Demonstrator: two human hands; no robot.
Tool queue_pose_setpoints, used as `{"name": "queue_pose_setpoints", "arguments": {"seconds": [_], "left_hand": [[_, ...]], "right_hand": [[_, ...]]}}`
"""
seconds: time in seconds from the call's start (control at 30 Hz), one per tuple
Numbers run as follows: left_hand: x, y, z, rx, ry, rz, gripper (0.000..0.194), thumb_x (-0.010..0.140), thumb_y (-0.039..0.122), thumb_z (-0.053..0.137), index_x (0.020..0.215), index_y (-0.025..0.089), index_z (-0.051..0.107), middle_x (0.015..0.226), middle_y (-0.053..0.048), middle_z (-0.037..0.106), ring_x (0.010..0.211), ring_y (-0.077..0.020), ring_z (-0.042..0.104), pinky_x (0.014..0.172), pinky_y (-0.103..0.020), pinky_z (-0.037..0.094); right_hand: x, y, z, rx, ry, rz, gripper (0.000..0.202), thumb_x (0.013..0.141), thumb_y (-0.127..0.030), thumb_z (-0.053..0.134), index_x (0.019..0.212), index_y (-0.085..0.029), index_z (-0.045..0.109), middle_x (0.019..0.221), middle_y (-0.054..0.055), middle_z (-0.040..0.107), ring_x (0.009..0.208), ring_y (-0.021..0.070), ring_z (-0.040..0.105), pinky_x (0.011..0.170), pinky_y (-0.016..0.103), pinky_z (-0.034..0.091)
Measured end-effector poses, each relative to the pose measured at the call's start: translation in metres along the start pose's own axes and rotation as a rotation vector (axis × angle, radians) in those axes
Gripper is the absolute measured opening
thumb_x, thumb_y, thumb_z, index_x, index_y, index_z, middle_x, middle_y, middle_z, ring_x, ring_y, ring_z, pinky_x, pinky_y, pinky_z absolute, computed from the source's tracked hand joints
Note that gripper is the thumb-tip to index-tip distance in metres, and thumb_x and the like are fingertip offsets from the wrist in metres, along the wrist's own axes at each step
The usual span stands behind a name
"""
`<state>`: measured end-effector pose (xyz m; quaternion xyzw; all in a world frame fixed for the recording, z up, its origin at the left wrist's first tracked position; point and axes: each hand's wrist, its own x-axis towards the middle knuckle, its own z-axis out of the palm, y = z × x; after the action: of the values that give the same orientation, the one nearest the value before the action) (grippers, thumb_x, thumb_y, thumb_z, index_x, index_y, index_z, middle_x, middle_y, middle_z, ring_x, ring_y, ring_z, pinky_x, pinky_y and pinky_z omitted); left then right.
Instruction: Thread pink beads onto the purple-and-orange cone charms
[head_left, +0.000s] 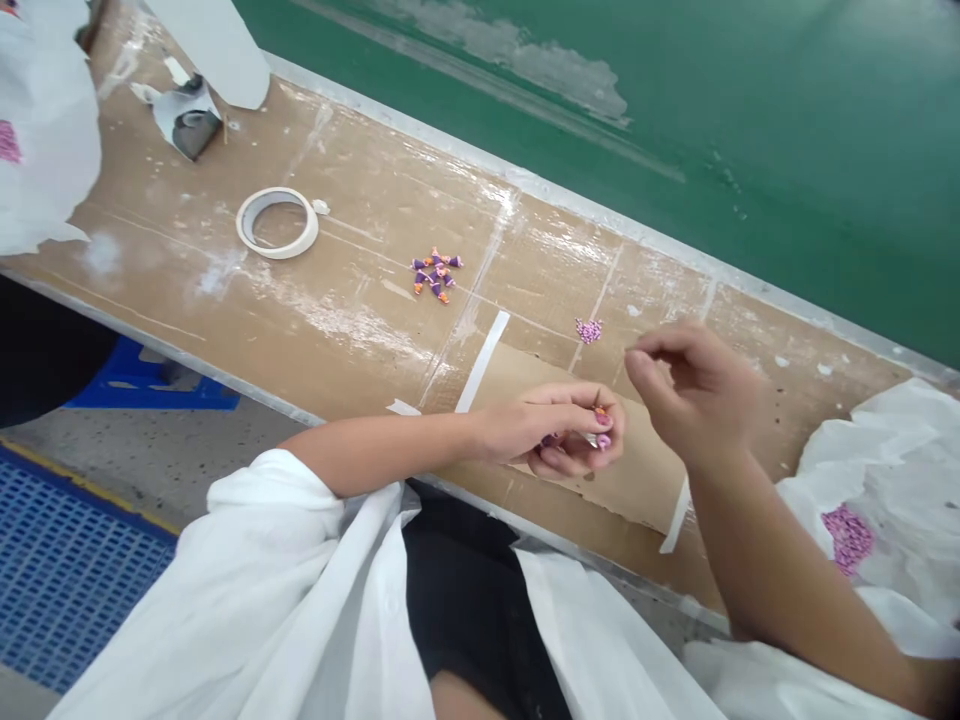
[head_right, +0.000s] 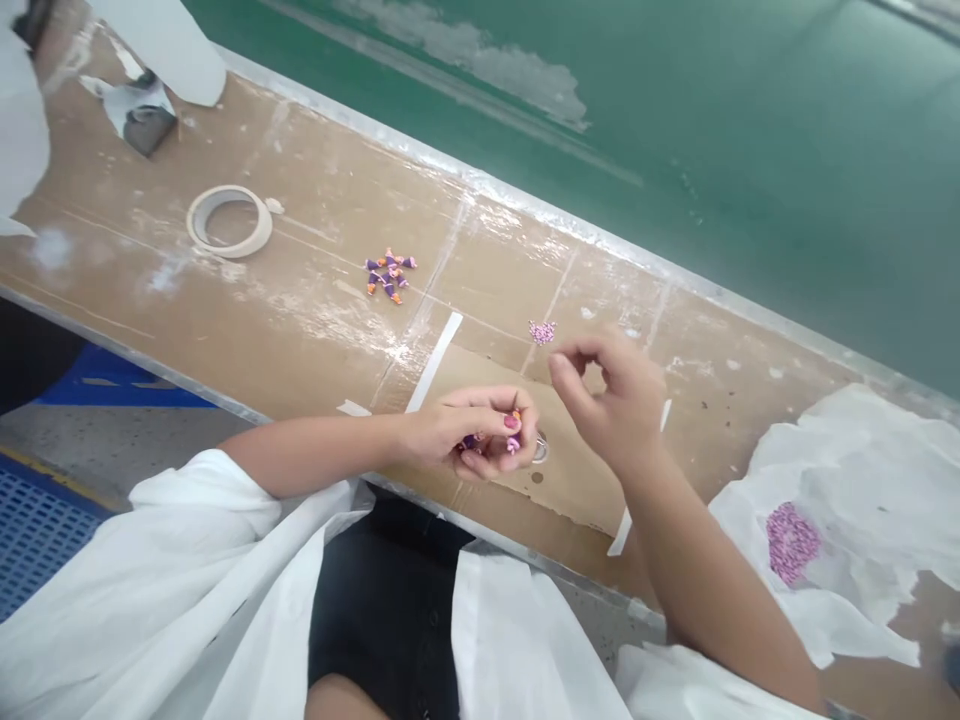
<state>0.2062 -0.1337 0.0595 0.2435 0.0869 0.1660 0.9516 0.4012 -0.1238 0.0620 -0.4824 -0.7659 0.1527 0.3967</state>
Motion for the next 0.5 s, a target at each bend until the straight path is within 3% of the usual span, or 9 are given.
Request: {"name": "queue_pose_setpoints", "arguments": {"seconds": [0.13,0.27,0.37,0.5], "left_hand": [[-0.001,0.003,-0.005,0.029,-0.030,0.028,0.020,0.082,0.035,0.060,0.083,0.018,0.050,0.066,0.000,0.057,0.039,-0.0035,0.028,0.037,-0.016,0.015],[-0.002,0.005,-0.006,0.076,-0.022,0.121,0.034,0.086,0.048,0.059,0.078,0.017,0.050,0.066,0.000,0.056,0.040,-0.0034,0.029,0.037,-0.017,0.017],[-0.002,0.007,-0.004,0.082,0.032,0.107,0.036,0.085,0.049,0.061,0.076,0.016,0.050,0.066,0.000,0.055,0.042,-0.0035,0.030,0.039,-0.018,0.018],[-0.002,0.010,-0.002,0.079,0.083,0.034,0.036,0.085,0.049,0.062,0.075,0.016,0.050,0.063,0.002,0.050,0.042,-0.0040,0.030,0.039,-0.017,0.017]], "right_hand": [[0.059,0.018,0.047,-0.063,-0.324,-0.124,0.004,0.086,-0.019,0.058,0.083,-0.022,0.059,0.074,0.001,0.058,0.063,0.0172,0.054,0.059,0.030,0.043],[0.096,0.005,0.107,-0.226,-0.564,-0.124,0.008,0.089,-0.022,0.060,0.096,-0.019,0.060,0.094,0.007,0.063,0.078,0.0209,0.059,0.065,0.031,0.042],[0.106,-0.013,0.136,-0.390,-0.652,0.032,0.013,0.095,-0.030,0.060,0.098,-0.017,0.060,0.095,0.009,0.064,0.082,0.0240,0.060,0.061,0.031,0.038],[0.109,-0.026,0.152,-0.506,-0.670,0.154,0.010,0.097,-0.026,0.056,0.098,-0.017,0.060,0.097,0.011,0.065,0.083,0.0261,0.060,0.058,0.031,0.033]]}}
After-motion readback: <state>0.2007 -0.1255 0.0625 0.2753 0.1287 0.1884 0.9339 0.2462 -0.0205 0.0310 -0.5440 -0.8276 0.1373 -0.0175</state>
